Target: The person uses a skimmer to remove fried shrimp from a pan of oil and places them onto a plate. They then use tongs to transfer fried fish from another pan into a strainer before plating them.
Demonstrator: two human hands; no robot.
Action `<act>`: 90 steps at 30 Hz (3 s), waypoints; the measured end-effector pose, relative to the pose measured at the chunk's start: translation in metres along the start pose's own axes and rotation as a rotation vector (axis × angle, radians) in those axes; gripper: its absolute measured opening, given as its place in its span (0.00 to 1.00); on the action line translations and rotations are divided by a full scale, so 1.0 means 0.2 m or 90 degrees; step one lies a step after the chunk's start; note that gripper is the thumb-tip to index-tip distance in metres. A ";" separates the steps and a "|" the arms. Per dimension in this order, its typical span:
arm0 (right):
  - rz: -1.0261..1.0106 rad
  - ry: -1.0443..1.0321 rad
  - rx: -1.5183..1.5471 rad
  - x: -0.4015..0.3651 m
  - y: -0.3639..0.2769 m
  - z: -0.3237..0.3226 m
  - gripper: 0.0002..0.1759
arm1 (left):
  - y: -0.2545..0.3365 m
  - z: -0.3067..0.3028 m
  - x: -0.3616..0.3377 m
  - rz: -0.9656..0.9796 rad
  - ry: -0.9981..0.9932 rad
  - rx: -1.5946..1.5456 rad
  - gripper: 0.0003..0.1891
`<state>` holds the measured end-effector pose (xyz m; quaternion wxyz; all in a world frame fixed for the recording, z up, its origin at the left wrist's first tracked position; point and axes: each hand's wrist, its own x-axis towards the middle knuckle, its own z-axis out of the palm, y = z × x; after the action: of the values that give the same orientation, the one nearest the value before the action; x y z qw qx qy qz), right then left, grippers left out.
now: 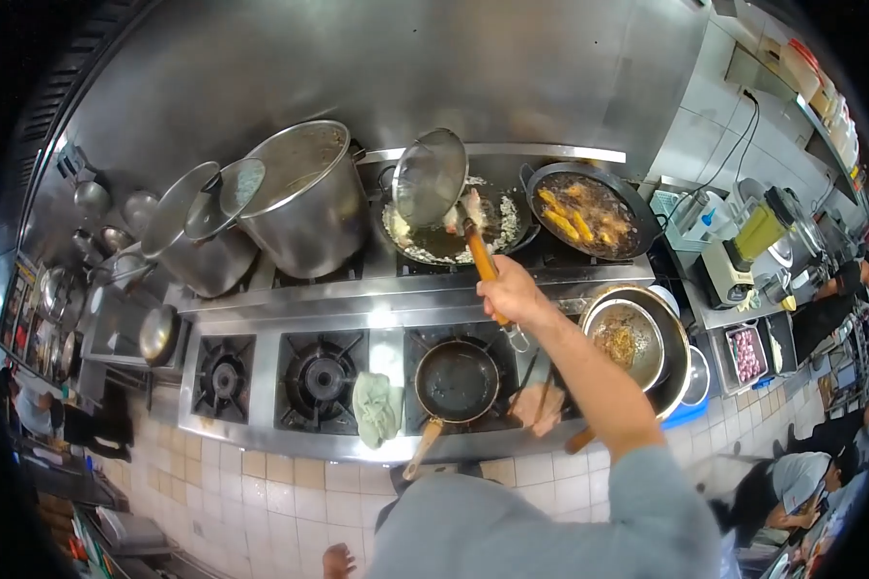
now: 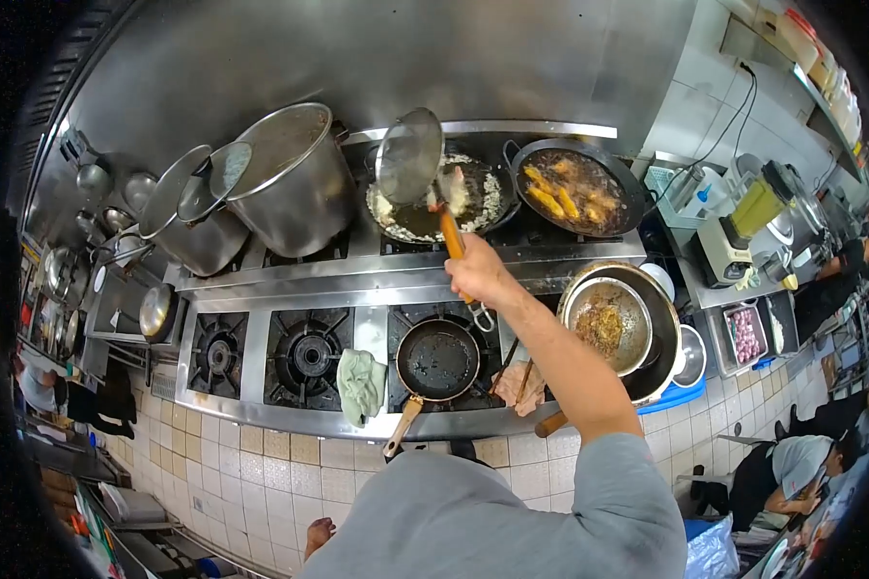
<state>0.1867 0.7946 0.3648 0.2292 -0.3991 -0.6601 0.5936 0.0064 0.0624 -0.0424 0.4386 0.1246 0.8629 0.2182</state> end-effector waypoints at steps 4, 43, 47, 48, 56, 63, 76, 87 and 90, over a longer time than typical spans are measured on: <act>0.040 -0.011 -0.077 0.01 0.02 0.07 0.15 | -0.02 -0.03 0.06 0.035 0.056 -0.025 0.12; -0.123 0.294 -0.442 0.02 0.21 -0.20 0.19 | -0.19 -0.05 0.19 0.345 0.001 0.353 0.11; -0.234 0.248 -0.386 0.09 0.15 -0.14 0.21 | -0.16 -0.05 0.15 0.084 -0.107 0.274 0.13; -0.217 0.217 -0.398 0.10 0.14 -0.12 0.22 | -0.18 -0.05 0.14 0.176 -0.054 0.248 0.14; -0.146 0.101 -0.458 -0.16 0.09 -0.19 0.23 | -0.10 0.04 0.09 -0.066 0.051 -0.226 0.16; -0.197 0.141 -0.411 -0.17 0.04 -0.25 0.23 | -0.06 -0.06 0.14 0.230 -0.054 0.418 0.10; -0.143 0.159 -0.512 0.07 0.13 -0.27 0.26 | -0.12 -0.05 0.17 0.225 0.040 0.021 0.10; -0.167 0.109 -0.432 -0.28 -0.07 -0.26 0.29 | -0.13 -0.10 0.31 0.363 -0.021 0.379 0.14; -0.184 0.154 -0.458 -0.28 0.01 -0.24 0.30 | -0.09 -0.05 0.27 -0.021 -0.015 -0.168 0.13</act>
<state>0.2574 0.7791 0.3818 0.2319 -0.4239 -0.8432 0.2355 -0.0340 0.0660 -0.0846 0.4646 0.0543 0.8235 0.3209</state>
